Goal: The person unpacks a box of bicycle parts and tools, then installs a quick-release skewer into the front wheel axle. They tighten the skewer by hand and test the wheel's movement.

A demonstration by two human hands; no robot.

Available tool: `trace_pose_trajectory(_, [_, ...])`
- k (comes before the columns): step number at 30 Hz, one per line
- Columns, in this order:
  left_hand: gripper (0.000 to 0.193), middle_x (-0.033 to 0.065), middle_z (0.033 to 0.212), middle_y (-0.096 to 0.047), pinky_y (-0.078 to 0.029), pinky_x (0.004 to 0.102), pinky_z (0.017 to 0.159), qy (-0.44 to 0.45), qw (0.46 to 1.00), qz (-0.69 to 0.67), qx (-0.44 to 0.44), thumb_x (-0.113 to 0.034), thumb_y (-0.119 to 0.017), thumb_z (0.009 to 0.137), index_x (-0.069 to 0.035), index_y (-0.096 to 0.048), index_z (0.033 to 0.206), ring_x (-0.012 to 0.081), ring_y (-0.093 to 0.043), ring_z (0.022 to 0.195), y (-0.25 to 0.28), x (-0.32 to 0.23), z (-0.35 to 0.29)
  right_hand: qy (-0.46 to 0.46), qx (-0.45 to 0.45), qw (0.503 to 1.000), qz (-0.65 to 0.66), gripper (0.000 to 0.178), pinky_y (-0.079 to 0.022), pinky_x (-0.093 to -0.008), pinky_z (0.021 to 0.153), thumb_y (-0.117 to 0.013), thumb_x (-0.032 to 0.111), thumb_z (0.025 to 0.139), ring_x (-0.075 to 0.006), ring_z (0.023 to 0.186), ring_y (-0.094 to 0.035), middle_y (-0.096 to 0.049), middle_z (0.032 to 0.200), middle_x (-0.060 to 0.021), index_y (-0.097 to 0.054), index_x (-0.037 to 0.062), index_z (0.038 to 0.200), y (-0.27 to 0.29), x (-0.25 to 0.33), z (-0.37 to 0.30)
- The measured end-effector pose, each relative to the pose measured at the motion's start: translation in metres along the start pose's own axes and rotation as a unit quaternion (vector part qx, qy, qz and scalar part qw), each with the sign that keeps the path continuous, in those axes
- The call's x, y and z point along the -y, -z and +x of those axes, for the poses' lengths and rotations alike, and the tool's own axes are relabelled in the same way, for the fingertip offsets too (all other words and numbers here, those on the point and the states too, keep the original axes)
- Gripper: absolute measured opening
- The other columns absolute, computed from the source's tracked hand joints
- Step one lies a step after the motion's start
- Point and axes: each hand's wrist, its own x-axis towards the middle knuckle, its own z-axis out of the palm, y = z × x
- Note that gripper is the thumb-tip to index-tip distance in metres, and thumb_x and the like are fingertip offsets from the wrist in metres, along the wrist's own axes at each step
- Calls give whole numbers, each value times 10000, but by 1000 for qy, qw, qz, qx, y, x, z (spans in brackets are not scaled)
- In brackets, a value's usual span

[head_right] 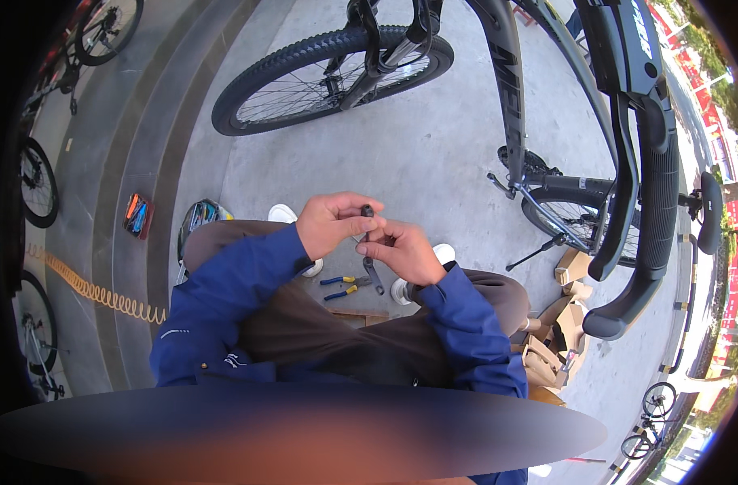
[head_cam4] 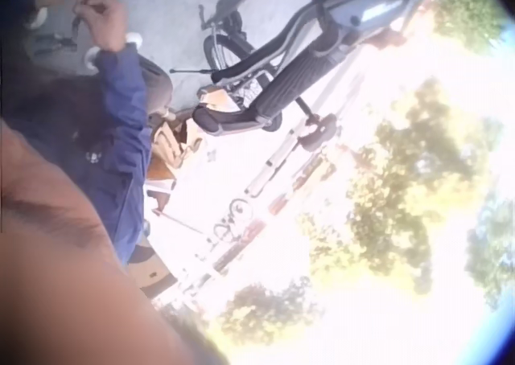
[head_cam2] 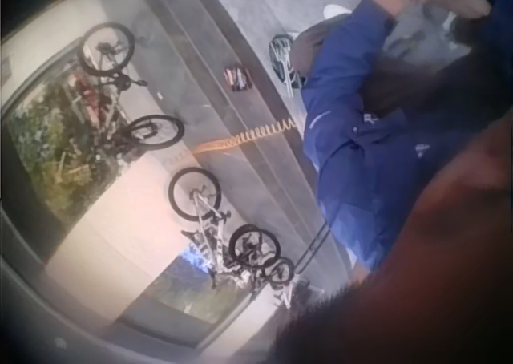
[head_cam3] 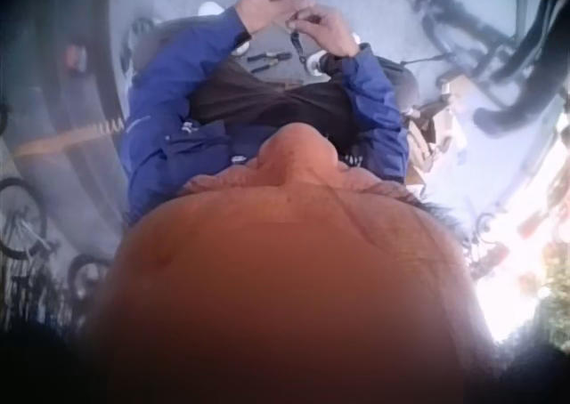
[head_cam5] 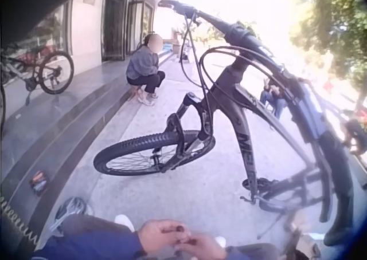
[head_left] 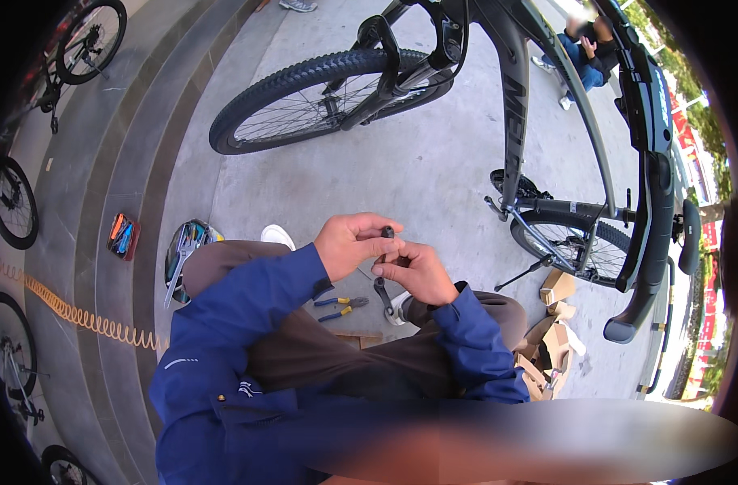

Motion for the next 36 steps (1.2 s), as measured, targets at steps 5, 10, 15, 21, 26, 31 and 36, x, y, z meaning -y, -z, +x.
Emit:
trace_pose_trajectory(5, [319, 105, 1101, -777, -590, 308, 919, -25, 1000, -6, -18, -32, -735, 998, 32, -683, 1305, 162, -736, 1034, 1, 3, 1, -14, -25, 999, 31, 74, -495, -247, 716, -777, 83, 983, -51, 776, -564, -677, 913, 25, -726, 32, 998, -5, 2, 0])
trace_pose_trajectory(10, [311, 101, 1072, -777, -596, 304, 898, 13, 1000, -5, -26, -36, -753, 987, 32, -692, 1284, 154, -740, 996, 3, 2, 1, -36, -6, 998, 59, 151, -459, -227, 669, -810, 69, 951, -26, 759, -540, -644, 884, 41, -661, 45, 950, -7, 7, 0])
trace_pose_trajectory(15, [319, 90, 1012, -771, -597, 301, 873, -41, 998, 9, -47, -32, -765, 976, 32, -693, 1280, 145, -736, 960, 1, 7, 3, -26, 9, 998, -49, 154, -503, -239, 746, -724, 64, 1015, -55, 824, -584, -664, 906, 20, -682, 19, 1156, -2, 1, 2])
trace_pose_trajectory(21, [307, 98, 1020, -770, -599, 308, 847, -19, 999, 4, -31, -36, -747, 990, 33, -686, 1283, 153, -735, 951, 6, 7, 3, -24, 8, 993, 118, 135, -485, -237, 727, -759, 57, 988, -27, 788, -555, -635, 888, 43, -663, 46, 1083, -9, 10, -1])
trace_pose_trajectory(26, [306, 113, 994, -769, -586, 293, 774, -32, 999, 8, -39, -40, -742, 993, 32, -679, 1283, 146, -725, 892, 3, 8, 2, -38, 27, 999, -8, 153, -471, -226, 722, -727, 60, 1012, -23, 809, -544, -630, 939, 43, -667, 47, 1152, -2, 7, 0])
trace_pose_trajectory(31, [309, 120, 990, -771, -586, 290, 758, -27, 999, -4, -31, -37, -742, 991, 35, -674, 1284, 147, -727, 873, 3, 7, 3, -14, 5, 1000, 27, 104, -463, -225, 702, -752, 78, 999, -28, 763, -521, -626, 886, 51, -697, 49, 1082, -7, 4, 0])
trace_pose_trajectory(36, [313, 111, 1010, -774, -592, 292, 796, -16, 999, 17, -44, -45, -747, 989, 30, -678, 1284, 151, -736, 921, 6, 4, 3, -41, 28, 997, 67, 149, -455, -237, 662, -791, 104, 975, -37, 703, -490, -592, 781, 55, -693, 47, 1071, -5, 6, -3])
